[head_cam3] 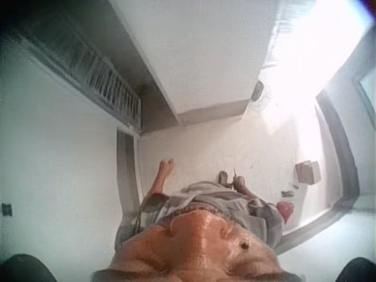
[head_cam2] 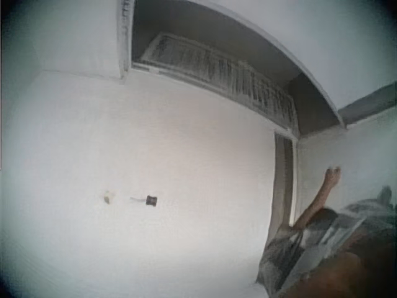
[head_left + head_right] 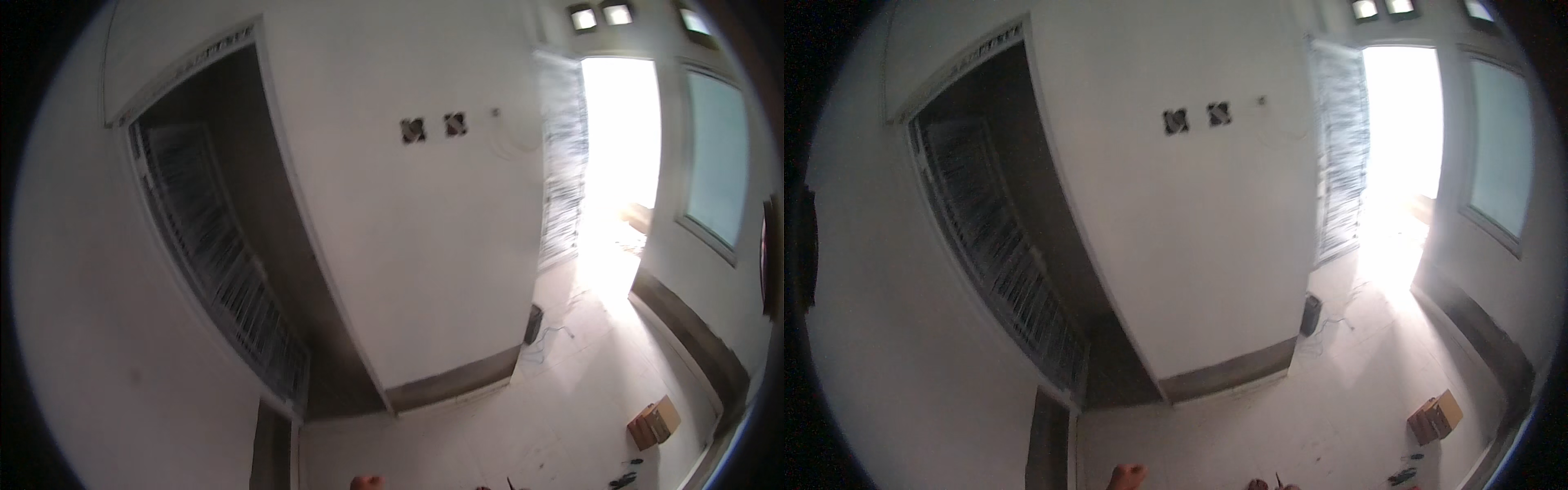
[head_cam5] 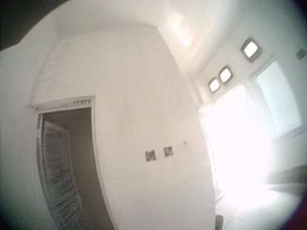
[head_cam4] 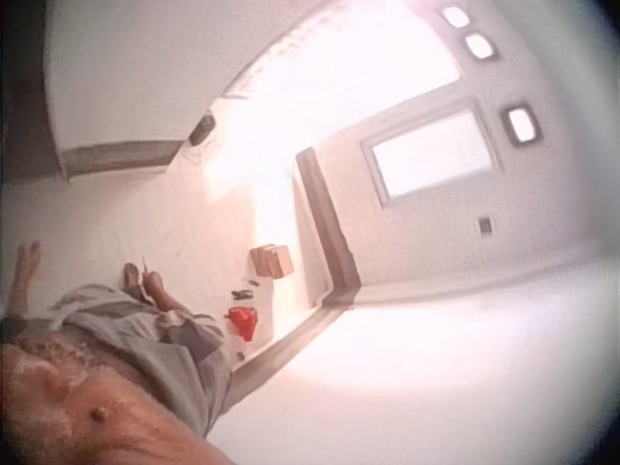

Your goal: The person installs electrical outlet boxes into wall cutouts, strips wire insulation with a utility knife, and secures the boxes using a screwdriver. The person handles wires and tools while working on a white wall in a room with tiled flooring.

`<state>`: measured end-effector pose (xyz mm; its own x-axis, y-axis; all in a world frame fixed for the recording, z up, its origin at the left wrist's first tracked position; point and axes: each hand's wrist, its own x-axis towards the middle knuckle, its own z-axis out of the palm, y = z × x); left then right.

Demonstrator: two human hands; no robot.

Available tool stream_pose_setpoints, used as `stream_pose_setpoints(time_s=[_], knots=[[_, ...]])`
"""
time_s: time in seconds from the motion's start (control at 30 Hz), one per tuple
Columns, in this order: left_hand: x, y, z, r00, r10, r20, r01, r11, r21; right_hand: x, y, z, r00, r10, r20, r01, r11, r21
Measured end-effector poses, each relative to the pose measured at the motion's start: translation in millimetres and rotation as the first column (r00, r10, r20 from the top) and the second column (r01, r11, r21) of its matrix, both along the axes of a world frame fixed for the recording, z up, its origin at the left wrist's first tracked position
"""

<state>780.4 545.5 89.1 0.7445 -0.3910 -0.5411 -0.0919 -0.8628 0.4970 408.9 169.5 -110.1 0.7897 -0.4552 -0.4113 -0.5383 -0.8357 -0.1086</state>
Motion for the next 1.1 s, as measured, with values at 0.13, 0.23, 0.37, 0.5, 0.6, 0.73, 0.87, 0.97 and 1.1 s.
stream_pose_setpoints(time_s=[0.13, 0.23, 0.37, 0.5, 0.6, 0.73, 0.87, 0.97, 1.1], knots=[[-29, -153, 45, 0.995, 0.038, 0.095, 0.006, 0.904, -0.428, 54, -70, 96, 0.832, -0.551, 0.073, 0.466, 0.763, 0.448], [-76, -213, 19, 0.993, 0.000, 0.116, 0.062, 0.843, -0.535, 91, -109, 137, 0.826, -0.544, 0.147, 0.304, 0.650, 0.697], [-127, -251, 21, 0.897, -0.004, -0.442, -0.239, 0.837, -0.493, 146, -101, 200, 0.878, -0.475, -0.068, 0.319, 0.471, 0.822], [-163, -271, 0, 0.828, 0.182, -0.531, -0.476, 0.728, -0.494, 158, -83, 212, 0.991, -0.126, -0.039, 0.101, 0.539, 0.836], [-170, -260, -29, 0.748, 0.250, -0.615, -0.615, 0.610, -0.500, 179, -55, 225, 0.999, 0.046, -0.017, -0.016, 0.629, 0.777], [-178, -231, -58, 0.646, 0.366, -0.670, -0.759, 0.408, -0.508, 196, -23, 221, 0.974, 0.228, -0.003, -0.135, 0.587, 0.798], [-168, -203, -68, 0.593, 0.336, -0.732, -0.802, 0.326, -0.500, 214, 8, 231, 0.966, 0.259, 0.009, -0.163, 0.580, 0.798], [-134, -161, -49, 0.908, 0.325, -0.264, -0.418, 0.742, -0.524, 226, 36, 248, 0.976, 0.210, -0.056, -0.087, 0.614, 0.784], [-94, -106, -21, 0.877, 0.419, 0.235, -0.222, 0.787, -0.575, 255, 67, 288, 0.977, 0.124, 0.175, -0.210, 0.383, 0.900]])
